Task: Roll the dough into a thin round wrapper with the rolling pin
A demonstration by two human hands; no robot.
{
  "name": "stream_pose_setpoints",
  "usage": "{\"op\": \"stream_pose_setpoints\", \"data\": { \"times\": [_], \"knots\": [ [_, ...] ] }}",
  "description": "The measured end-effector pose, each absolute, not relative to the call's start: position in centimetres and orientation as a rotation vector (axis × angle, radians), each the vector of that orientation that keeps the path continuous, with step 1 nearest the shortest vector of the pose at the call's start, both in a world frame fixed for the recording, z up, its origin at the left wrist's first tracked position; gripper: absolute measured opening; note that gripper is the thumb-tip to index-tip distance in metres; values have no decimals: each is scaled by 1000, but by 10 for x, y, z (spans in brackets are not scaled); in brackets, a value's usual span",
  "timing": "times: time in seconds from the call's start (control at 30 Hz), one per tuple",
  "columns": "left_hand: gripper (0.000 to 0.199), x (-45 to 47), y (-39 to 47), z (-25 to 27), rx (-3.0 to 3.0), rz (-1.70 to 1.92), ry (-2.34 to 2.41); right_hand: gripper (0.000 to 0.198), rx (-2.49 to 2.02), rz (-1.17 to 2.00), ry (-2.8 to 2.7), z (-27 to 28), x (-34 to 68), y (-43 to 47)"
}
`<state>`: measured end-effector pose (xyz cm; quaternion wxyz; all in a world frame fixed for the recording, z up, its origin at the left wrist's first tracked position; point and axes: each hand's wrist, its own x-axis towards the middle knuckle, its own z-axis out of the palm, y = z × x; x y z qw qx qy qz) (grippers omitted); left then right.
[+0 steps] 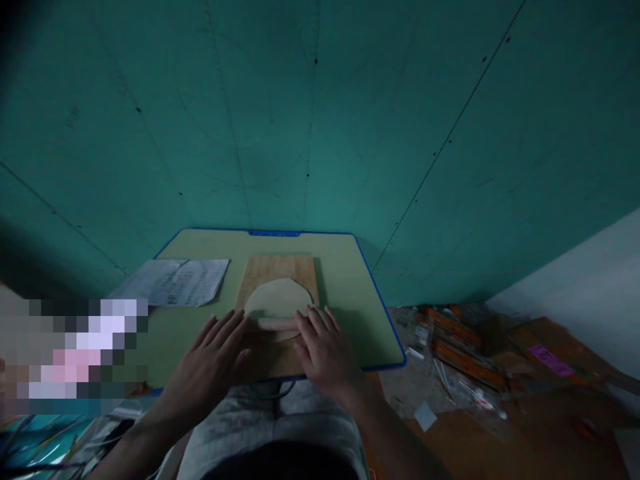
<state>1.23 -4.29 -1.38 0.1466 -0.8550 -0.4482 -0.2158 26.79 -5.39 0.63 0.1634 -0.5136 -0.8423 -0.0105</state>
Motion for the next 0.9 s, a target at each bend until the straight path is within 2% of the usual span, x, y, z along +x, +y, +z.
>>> {"op": "stream_pose_setpoints", "data": {
  "times": [0.17, 0.4, 0.5, 0.67, 0.9],
  "knots": [
    [55, 18, -16, -13, -2445, -620, -1325, 48, -1496, -87, -2304, 2, 270, -33],
    [60, 38, 48, 1, -2449, -471, -1526, 50, -1636, -131, -2247, 3, 265, 40],
    [55, 45, 77, 12, -2469, -430, -1595, 48, -1685, -126, -2193, 5, 265, 72],
    [46, 55, 120, 29, -2492, -357, -1734, 35, -1734, -87, -2182, 21, 267, 112],
    [47, 62, 165, 39, -2417, -315, -1868, 36, -1909, -106, -2122, 41, 264, 149]
  ]
}}
